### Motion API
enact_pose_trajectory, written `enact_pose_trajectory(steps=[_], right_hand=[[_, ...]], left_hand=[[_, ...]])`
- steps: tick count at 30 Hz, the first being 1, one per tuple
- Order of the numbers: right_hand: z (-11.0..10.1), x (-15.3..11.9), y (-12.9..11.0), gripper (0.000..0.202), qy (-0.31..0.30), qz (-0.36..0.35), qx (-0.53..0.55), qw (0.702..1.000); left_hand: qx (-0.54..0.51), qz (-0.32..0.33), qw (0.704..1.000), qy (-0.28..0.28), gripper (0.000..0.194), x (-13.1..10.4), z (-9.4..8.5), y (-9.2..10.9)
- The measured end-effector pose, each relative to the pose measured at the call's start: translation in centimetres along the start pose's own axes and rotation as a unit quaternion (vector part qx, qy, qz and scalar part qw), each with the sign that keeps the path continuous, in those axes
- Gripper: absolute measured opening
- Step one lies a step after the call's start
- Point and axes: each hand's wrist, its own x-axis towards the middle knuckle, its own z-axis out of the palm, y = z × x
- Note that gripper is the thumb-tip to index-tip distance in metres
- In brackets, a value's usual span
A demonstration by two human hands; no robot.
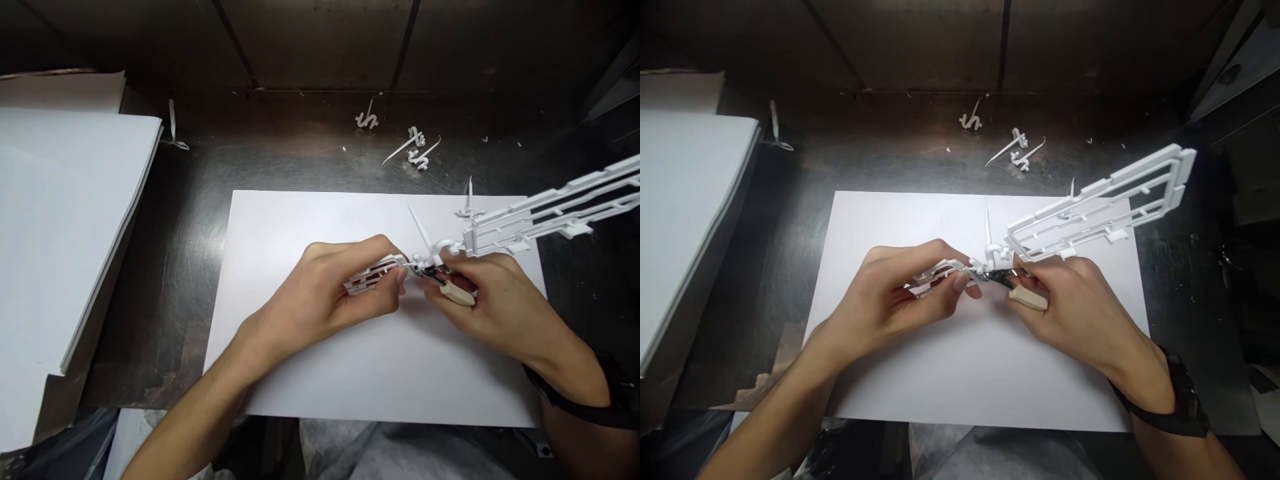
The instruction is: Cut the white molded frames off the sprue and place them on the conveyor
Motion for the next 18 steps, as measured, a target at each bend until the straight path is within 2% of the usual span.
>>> enact_pose_trajectory(steps=[9, 14, 18], right_hand=[[0.2, -0.3, 0.2, 0.020, 0.002, -0.008, -0.013, 1.000], [0.2, -0.1, 0.1, 0.013, 0.025, -0.027, -0.053, 0.998], [0.2, 0.0, 0.2, 0.015, 0.021, -0.027, -0.038, 0.999]], left_hand=[[0.039, 0.040, 0.998, -0.016, 0.014, 0.0, -0.1, -0.5], [0.054, 0.062, 0.997, -0.007, 0.014, 0.0, 0.1, -0.9], [0.051, 0.090, 0.995, 0.005, 0.011, 0.2, 0.2, -1.3]])
